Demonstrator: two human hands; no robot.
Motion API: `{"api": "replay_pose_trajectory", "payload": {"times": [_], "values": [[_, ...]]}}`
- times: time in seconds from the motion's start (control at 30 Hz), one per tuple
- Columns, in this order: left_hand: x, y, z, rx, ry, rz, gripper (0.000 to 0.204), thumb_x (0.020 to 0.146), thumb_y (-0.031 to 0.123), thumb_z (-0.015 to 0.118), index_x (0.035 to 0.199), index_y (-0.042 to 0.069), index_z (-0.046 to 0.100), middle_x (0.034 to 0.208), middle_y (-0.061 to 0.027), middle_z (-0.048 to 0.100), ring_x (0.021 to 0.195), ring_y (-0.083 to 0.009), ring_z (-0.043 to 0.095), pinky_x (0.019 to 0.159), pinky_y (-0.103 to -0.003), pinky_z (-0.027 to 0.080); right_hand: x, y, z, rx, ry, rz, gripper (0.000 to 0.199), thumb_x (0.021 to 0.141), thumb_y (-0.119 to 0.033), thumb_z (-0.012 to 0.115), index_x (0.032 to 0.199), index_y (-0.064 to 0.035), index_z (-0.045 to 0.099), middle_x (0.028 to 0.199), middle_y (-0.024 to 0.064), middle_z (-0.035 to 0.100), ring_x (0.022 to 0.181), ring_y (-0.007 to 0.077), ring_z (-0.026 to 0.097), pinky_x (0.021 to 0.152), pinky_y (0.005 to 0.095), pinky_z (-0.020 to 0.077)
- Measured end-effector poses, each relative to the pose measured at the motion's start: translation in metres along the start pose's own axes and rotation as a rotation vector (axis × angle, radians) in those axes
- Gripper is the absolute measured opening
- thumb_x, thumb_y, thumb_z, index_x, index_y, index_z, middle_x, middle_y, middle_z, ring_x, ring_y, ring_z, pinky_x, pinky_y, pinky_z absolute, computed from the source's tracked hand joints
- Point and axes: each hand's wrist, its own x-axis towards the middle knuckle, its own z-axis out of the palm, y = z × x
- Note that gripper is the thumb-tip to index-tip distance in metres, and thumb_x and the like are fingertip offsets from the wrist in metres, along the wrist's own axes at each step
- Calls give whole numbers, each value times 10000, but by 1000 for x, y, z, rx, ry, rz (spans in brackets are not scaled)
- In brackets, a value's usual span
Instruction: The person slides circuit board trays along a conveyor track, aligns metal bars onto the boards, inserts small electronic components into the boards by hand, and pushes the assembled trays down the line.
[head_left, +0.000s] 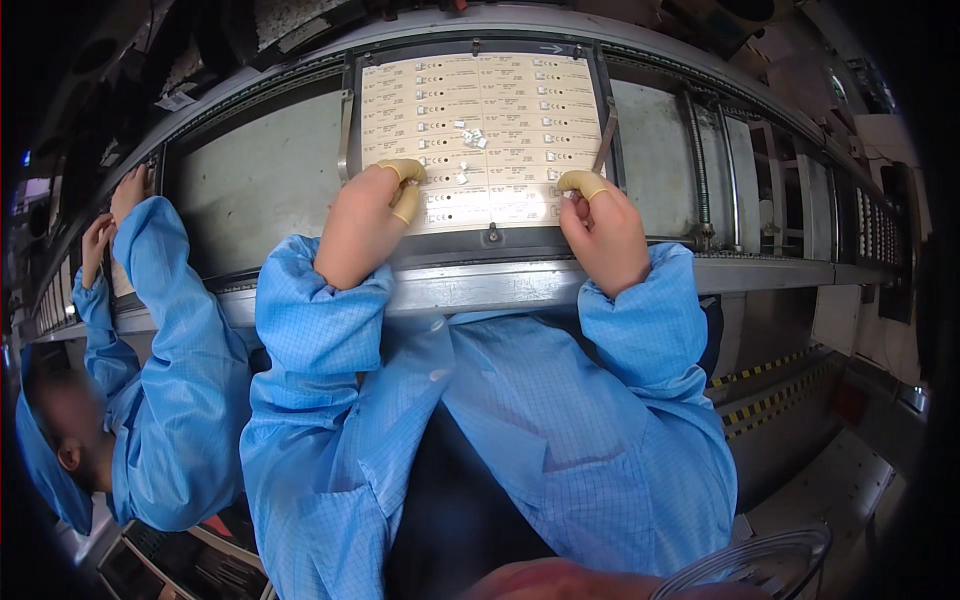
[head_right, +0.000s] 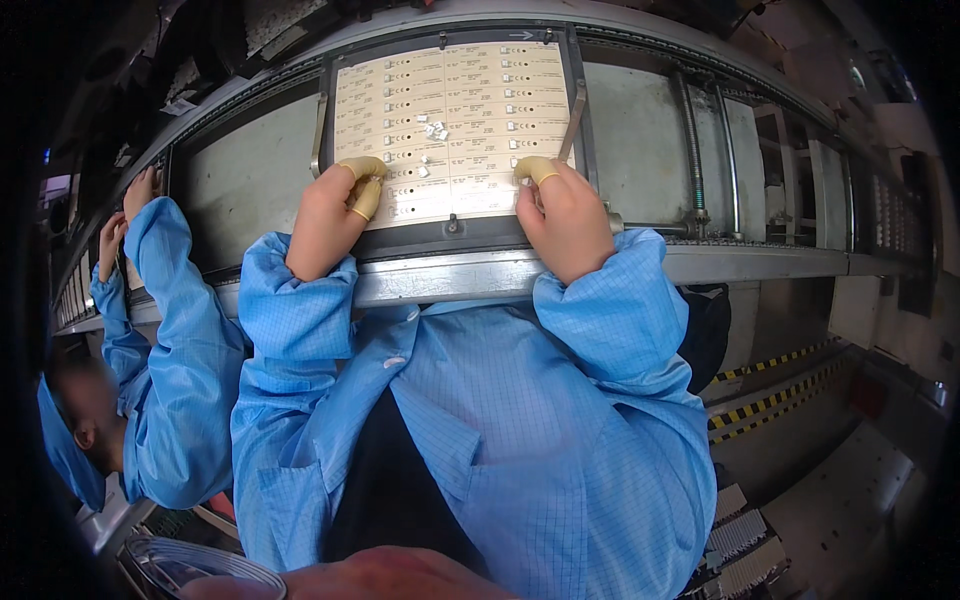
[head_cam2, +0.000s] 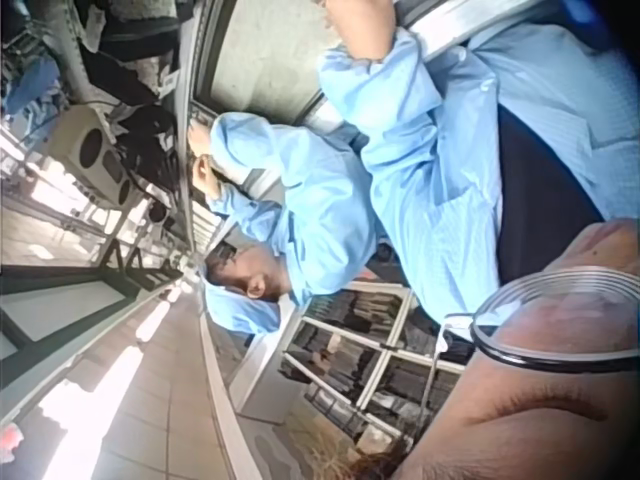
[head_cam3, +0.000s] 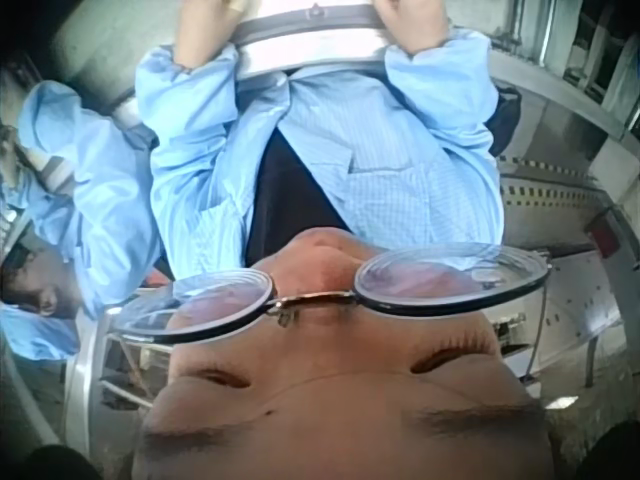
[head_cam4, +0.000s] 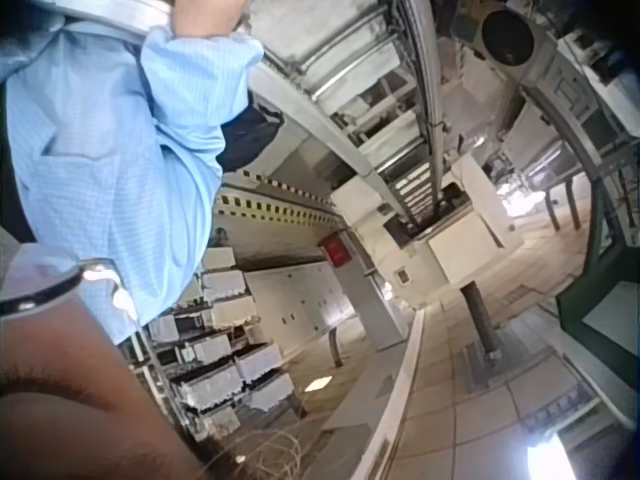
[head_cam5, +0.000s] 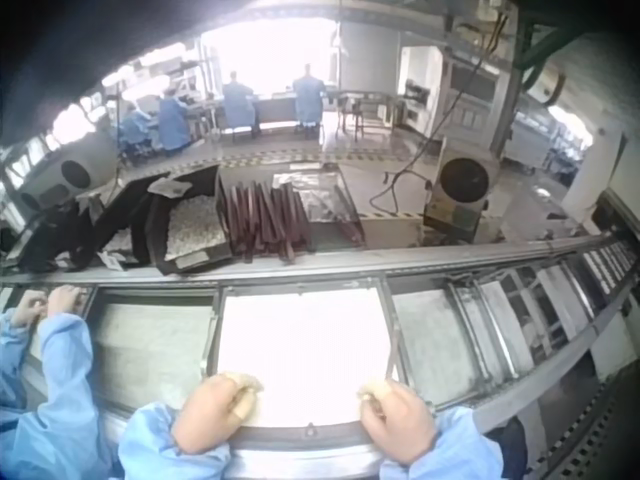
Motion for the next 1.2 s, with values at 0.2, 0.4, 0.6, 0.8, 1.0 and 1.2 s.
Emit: {"api": "replay_pose_trajectory", "payload": {"times": [0.2,0.4,0.6,0.8,1.0,1.2], "values": [[1,11,-2,-80,-29,-155,195,772,79,578,954,26,624,761,-189,602,737,-327,602,697,-362,486,-3,-1,2,-20,33,147,185,805,-37,623,983,-24,575,774,86,586,614,155,550,565,262,452],[3,5,2,102,68,223,172,778,58,578,938,27,633,870,-147,600,800,-308,598,730,-358,491,-1,-1,-1,-133,61,-72,145,803,-24,613,943,-2,583,878,131,588,733,265,588,657,315,479],[3,4,5,179,48,186,164,782,55,579,934,21,632,907,-141,590,823,-309,590,739,-360,492,-4,-3,1,-98,34,-22,136,797,-19,610,929,4,583,888,139,580,789,297,586,695,337,475],[6,7,6,221,13,228,166,788,54,571,941,18,622,897,-141,585,809,-318,584,730,-368,491,-6,0,-1,-123,47,-52,146,792,-16,612,933,-1,583,875,136,583,787,297,585,693,341,474],[5,11,11,248,75,198,155,790,63,565,934,18,603,889,-140,584,801,-322,579,725,-374,488,-6,0,0,-24,94,38,157,788,-12,612,944,-3,589,877,135,586,793,310,582,700,343,475],[6,9,7,297,22,305,175,760,95,600,918,20,603,905,-123,591,821,-312,575,728,-378,483,-4,3,-1,-121,69,-72,147,785,-27,618,931,-10,604,887,133,593,820,313,582,732,355,474]]}}
